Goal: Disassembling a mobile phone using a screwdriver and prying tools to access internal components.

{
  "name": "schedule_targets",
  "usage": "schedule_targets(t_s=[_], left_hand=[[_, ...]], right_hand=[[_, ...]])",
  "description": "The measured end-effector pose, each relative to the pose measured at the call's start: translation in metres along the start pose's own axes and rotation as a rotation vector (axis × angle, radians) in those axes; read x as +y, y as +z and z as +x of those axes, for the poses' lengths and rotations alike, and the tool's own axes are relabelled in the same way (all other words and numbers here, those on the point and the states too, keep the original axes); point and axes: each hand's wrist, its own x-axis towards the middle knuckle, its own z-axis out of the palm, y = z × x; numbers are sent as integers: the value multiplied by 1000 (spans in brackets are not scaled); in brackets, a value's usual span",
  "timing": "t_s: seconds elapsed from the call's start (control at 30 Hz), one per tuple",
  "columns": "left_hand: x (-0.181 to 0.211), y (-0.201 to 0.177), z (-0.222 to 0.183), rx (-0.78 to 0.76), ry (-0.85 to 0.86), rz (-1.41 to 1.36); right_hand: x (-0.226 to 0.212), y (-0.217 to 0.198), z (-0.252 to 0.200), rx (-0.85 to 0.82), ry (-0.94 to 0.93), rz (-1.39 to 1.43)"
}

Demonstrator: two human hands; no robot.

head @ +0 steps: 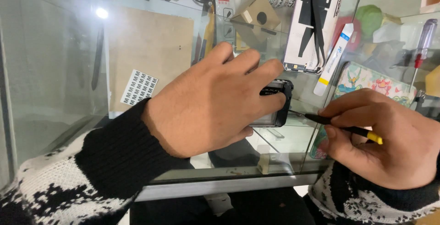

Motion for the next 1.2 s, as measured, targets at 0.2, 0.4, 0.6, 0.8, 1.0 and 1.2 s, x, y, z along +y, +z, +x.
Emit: schedule_targets(t_s=[0.2, 0.4, 0.6, 0.8, 1.0, 1.2], left_hand=[[1, 1, 0, 9, -14, -30], [1, 1, 1, -21, -9, -11], [1, 1, 1, -22, -13, 32], [1, 1, 1, -6, -12, 8], [1, 1, 1, -35, -19, -32], [1, 0, 1, -62, -20, -67]], right_hand=[[16, 1, -4, 1, -99, 6], [-15, 4, 1, 127, -55, -9], [-24, 5, 7, 190, -59, -21], [-24, 10, 6, 240, -61, -10], [-20, 16, 1, 269, -28, -41], [-34, 17, 12, 336, -37, -56]])
